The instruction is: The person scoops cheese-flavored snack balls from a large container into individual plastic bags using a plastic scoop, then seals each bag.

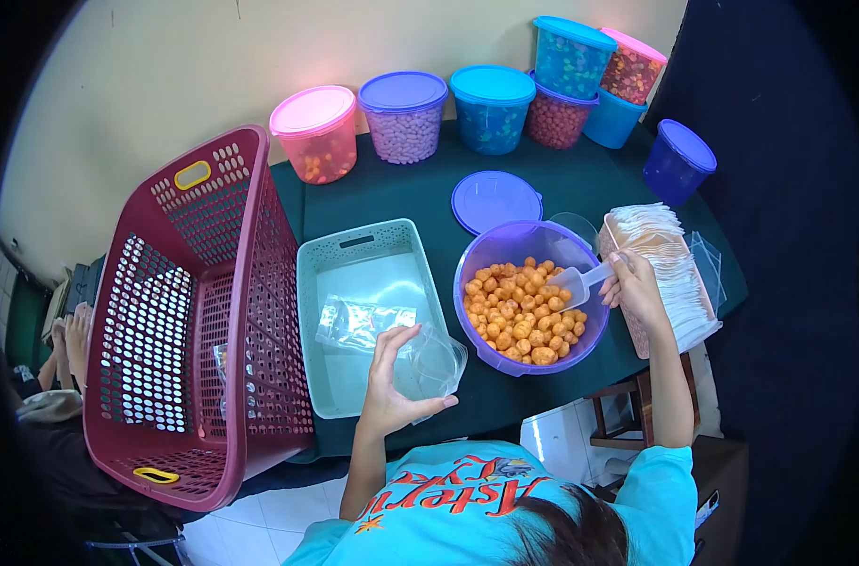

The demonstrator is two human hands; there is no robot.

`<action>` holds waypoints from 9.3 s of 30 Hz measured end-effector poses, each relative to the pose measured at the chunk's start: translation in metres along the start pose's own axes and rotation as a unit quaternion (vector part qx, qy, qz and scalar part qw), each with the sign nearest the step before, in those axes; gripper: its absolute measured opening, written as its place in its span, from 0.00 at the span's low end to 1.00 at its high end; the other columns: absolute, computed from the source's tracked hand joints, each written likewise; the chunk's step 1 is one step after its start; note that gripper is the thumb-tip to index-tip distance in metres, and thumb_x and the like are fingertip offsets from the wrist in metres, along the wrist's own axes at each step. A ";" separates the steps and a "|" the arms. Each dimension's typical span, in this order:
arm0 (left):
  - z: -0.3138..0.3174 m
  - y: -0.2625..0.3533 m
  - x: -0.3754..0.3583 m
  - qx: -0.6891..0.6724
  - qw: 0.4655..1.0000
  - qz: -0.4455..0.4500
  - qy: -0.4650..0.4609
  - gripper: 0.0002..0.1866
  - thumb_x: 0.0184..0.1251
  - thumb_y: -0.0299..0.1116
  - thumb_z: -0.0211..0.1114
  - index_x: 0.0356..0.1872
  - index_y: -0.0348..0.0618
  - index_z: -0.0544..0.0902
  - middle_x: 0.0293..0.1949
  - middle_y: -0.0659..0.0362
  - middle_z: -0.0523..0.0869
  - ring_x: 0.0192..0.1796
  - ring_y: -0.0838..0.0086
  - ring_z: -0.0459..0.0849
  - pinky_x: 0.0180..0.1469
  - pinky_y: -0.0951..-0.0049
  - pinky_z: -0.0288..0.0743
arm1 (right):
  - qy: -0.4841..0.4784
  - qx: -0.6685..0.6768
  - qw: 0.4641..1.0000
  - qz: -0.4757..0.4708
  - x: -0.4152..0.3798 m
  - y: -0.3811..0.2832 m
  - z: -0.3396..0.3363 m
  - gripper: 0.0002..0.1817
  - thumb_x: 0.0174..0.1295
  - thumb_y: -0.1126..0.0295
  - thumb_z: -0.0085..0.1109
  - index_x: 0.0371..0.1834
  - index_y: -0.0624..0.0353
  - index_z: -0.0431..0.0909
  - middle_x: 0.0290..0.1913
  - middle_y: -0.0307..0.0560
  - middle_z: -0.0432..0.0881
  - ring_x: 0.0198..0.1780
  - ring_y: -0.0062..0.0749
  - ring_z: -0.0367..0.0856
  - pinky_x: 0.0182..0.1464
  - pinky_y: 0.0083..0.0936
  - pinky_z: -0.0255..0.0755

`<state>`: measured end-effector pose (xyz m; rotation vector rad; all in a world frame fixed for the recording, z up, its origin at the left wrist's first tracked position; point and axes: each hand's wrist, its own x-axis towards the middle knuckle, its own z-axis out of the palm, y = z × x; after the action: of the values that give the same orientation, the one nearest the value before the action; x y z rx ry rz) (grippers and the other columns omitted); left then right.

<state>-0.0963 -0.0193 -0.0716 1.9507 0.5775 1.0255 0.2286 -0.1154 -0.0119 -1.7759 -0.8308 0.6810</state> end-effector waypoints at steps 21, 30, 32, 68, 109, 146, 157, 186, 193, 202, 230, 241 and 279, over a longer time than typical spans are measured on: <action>0.001 -0.001 0.003 -0.015 0.999 -0.007 0.045 0.44 0.21 0.39 0.78 0.50 0.37 0.70 0.48 0.52 0.70 0.53 0.64 0.68 0.57 0.66 0.60 | -0.137 0.138 0.972 0.134 0.029 0.010 0.044 0.12 0.65 0.63 0.38 0.34 0.60 0.67 0.21 0.44 0.76 0.18 0.21 0.74 0.20 0.13 0.67; -0.002 -0.003 0.007 0.011 0.999 -0.013 0.047 0.43 0.21 0.39 0.78 0.49 0.36 0.72 0.46 0.53 0.72 0.52 0.66 0.70 0.56 0.68 0.61 | -0.171 0.242 0.934 0.198 0.036 0.016 0.049 0.11 0.65 0.64 0.37 0.33 0.59 0.67 0.17 0.39 0.72 0.15 0.18 0.69 0.18 0.12 0.62; 0.001 -0.005 0.010 0.015 0.998 -0.008 0.054 0.42 0.22 0.38 0.78 0.49 0.36 0.72 0.46 0.53 0.73 0.52 0.66 0.70 0.55 0.68 0.62 | -0.177 0.266 0.924 0.211 0.039 0.018 0.047 0.12 0.66 0.63 0.37 0.32 0.58 0.67 0.16 0.37 0.72 0.15 0.17 0.68 0.17 0.12 0.59; 0.028 0.013 0.033 0.075 0.993 0.009 0.088 0.35 0.26 0.40 0.76 0.42 0.35 0.75 0.35 0.55 0.75 0.37 0.71 0.75 0.41 0.70 0.71 | -0.167 0.019 0.984 -0.054 -0.001 -0.079 0.081 0.12 0.63 0.64 0.41 0.27 0.60 0.67 0.12 0.36 0.67 0.10 0.13 0.61 0.12 0.10 0.54; -0.010 0.015 0.030 -0.350 0.829 -0.231 -0.370 0.31 0.45 0.24 0.67 0.54 0.33 0.65 0.49 0.51 0.75 0.53 0.70 0.72 0.57 0.69 0.64 | -0.344 -0.046 0.924 -0.159 -0.012 -0.143 0.078 0.14 0.62 0.64 0.43 0.27 0.65 0.70 0.14 0.38 0.70 0.14 0.15 0.67 0.16 0.13 0.60; -0.010 0.014 0.042 -0.309 0.891 -0.137 -0.304 0.28 0.55 0.32 0.63 0.55 0.33 0.64 0.46 0.55 0.75 0.48 0.74 0.73 0.51 0.73 0.66 | -0.391 -0.052 0.849 -0.351 0.000 -0.167 0.084 0.14 0.61 0.64 0.43 0.26 0.64 0.72 0.14 0.40 0.72 0.10 0.13 0.68 0.12 0.08 0.60; -0.010 0.014 0.040 -0.326 0.877 -0.191 -0.298 0.25 0.56 0.37 0.62 0.52 0.34 0.69 0.44 0.56 0.76 0.47 0.75 0.72 0.50 0.75 0.65 | -0.417 -0.045 0.835 -0.355 -0.009 -0.177 0.082 0.14 0.61 0.65 0.44 0.25 0.65 0.71 0.15 0.38 0.71 0.14 0.14 0.69 0.16 0.10 0.60; -0.011 0.007 0.043 -0.327 0.890 -0.141 -0.284 0.21 0.56 0.31 0.62 0.49 0.35 0.70 0.42 0.58 0.77 0.44 0.78 0.73 0.47 0.76 0.67 | -0.444 -0.088 0.805 -0.385 0.001 -0.167 0.097 0.12 0.61 0.67 0.45 0.24 0.62 0.70 0.09 0.38 0.68 0.13 0.19 0.71 0.16 0.14 0.61; -0.017 0.013 0.048 -0.326 0.891 -0.159 -0.273 0.22 0.54 0.32 0.64 0.50 0.36 0.70 0.41 0.58 0.77 0.43 0.78 0.74 0.46 0.76 0.68 | -0.402 -0.064 0.822 -0.399 0.000 -0.174 0.095 0.11 0.60 0.68 0.46 0.24 0.63 0.70 0.09 0.40 0.67 0.12 0.21 0.69 0.15 0.17 0.58; -0.018 0.011 0.049 -0.325 0.886 -0.189 -0.270 0.24 0.54 0.35 0.63 0.51 0.36 0.69 0.40 0.59 0.77 0.43 0.78 0.74 0.46 0.77 0.68 | -0.460 -0.121 0.770 -0.424 0.004 -0.158 0.117 0.11 0.60 0.67 0.44 0.25 0.62 0.71 0.13 0.43 0.72 0.14 0.25 0.72 0.17 0.19 0.60; 0.014 -0.031 0.021 -0.417 0.874 -0.150 -0.201 0.42 0.54 0.66 0.46 0.55 0.35 0.62 0.41 0.49 0.77 0.46 0.65 0.77 0.48 0.66 0.71 | -0.157 -0.022 0.951 -0.265 0.034 -0.101 0.034 0.12 0.62 0.65 0.44 0.29 0.63 0.70 0.13 0.37 0.70 0.12 0.12 0.66 0.14 0.09 0.57; 0.010 -0.026 0.024 -0.517 0.804 -0.268 -0.124 0.44 0.57 0.67 0.21 0.57 0.38 0.61 0.46 0.45 0.75 0.50 0.61 0.75 0.55 0.63 0.66 | -0.169 -0.159 0.952 -0.200 0.071 -0.043 0.047 0.10 0.63 0.67 0.43 0.32 0.63 0.71 0.16 0.43 0.73 0.16 0.19 0.71 0.18 0.16 0.64; 0.009 -0.028 0.020 -0.526 0.795 -0.252 -0.168 0.37 0.62 0.63 0.24 0.53 0.40 0.66 0.43 0.51 0.76 0.47 0.67 0.74 0.52 0.67 0.66 | -0.188 0.176 0.966 0.000 0.082 -0.006 0.052 0.11 0.63 0.66 0.40 0.29 0.60 0.68 0.13 0.37 0.67 0.12 0.15 0.62 0.12 0.10 0.56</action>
<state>-0.0785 0.0060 -0.0889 0.8510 0.1953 0.4380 0.2375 -0.0198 -0.0287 -1.3434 -0.8958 1.1155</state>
